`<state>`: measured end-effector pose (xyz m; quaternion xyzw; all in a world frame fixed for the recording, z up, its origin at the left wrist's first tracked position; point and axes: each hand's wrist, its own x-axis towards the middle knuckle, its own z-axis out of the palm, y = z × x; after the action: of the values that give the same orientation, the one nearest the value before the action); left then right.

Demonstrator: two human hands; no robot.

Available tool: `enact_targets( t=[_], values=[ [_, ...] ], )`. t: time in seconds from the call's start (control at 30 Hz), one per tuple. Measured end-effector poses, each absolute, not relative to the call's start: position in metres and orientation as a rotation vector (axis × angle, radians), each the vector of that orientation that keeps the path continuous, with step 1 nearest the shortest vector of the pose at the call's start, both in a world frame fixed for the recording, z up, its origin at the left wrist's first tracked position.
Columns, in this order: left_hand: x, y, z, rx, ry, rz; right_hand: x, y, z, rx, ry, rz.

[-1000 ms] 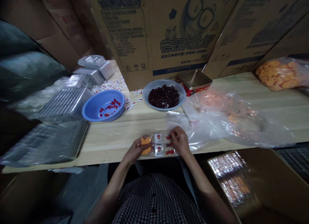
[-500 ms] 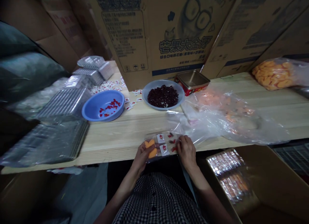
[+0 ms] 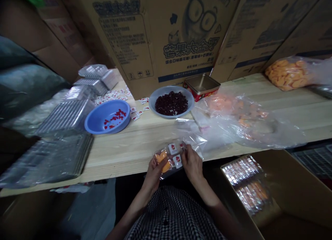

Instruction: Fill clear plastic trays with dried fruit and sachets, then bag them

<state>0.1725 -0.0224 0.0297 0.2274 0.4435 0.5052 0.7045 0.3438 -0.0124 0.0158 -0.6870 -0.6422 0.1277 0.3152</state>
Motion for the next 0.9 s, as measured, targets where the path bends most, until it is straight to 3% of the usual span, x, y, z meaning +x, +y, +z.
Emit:
enact_targets(
  t=[0.2,0.57,0.8,0.9],
  values=[
    [0.169,-0.022,0.020,0.556,0.991,1.052,0.347,0.035,0.019,-1.776,-1.844,0.219],
    [0.168,-0.038,0.009,0.350,1.034,1.292,0.253,-0.001,0.030,-1.288,-1.903,0.730],
    [0.115,-0.043,0.031,0.446,0.867,0.879,0.260,0.015,0.028,-1.285,-1.902,0.775],
    [0.107,-0.040,0.021,0.567,1.035,0.923,0.245,0.009,0.032,-1.204,-1.970,0.850]
  ],
)
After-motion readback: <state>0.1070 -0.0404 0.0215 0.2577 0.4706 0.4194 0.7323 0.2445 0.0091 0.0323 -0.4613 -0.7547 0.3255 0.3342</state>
